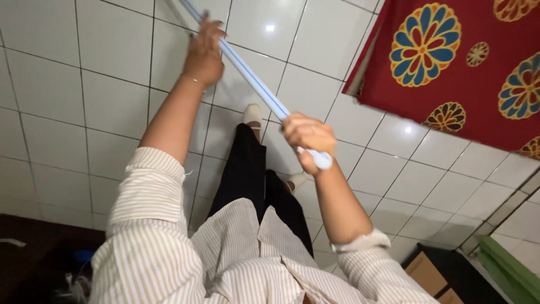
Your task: Mopping the white tiled floor in a bedroom area.
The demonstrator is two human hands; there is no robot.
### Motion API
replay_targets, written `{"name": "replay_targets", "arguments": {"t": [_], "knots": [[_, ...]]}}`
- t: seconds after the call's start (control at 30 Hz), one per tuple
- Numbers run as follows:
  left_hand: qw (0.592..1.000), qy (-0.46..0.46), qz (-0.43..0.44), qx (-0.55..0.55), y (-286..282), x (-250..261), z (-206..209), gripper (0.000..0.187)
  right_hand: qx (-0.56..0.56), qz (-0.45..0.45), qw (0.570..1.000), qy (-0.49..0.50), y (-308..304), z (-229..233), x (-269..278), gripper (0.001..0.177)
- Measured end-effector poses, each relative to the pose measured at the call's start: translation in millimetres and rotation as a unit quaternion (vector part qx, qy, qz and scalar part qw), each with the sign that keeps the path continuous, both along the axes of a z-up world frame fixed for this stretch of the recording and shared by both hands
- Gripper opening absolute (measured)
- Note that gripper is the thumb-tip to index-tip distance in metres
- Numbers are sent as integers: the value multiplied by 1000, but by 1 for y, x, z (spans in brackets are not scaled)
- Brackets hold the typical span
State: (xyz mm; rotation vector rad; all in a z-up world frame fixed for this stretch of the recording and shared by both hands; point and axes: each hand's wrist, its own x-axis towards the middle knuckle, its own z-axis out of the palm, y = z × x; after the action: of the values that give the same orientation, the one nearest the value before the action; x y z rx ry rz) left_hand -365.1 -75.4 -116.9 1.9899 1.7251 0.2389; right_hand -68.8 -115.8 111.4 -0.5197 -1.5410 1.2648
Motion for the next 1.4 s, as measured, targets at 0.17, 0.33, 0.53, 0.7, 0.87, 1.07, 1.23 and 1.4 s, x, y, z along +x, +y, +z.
{"name": "replay_targets", "arguments": {"t": [0.17,0.33,0.53,0.7,0.87,1.07,1.23,1.4], "knots": [[993,-18,-112,-43,-34,112,21,54,-30,-89,995,-33,-83,54,85,45],[973,-143,-172,-58,-107,262,53,48,-56,-234,970,-36,-197,103,177,36],[929,-168,-294,-151,-197,435,101,53,-5,-339,940,-37,-322,142,283,20],[912,-170,-346,-142,-233,504,123,59,46,-387,921,-26,-368,147,336,22],[934,-225,-248,-127,-222,481,124,49,51,-290,956,18,-329,156,334,26],[962,-258,-87,5,-172,375,111,53,36,-185,982,22,-230,147,253,35],[969,-236,19,64,-107,250,81,51,30,-117,993,18,-145,128,140,38],[961,-215,113,128,-62,100,32,47,44,-30,998,-38,-78,79,28,33]]}}
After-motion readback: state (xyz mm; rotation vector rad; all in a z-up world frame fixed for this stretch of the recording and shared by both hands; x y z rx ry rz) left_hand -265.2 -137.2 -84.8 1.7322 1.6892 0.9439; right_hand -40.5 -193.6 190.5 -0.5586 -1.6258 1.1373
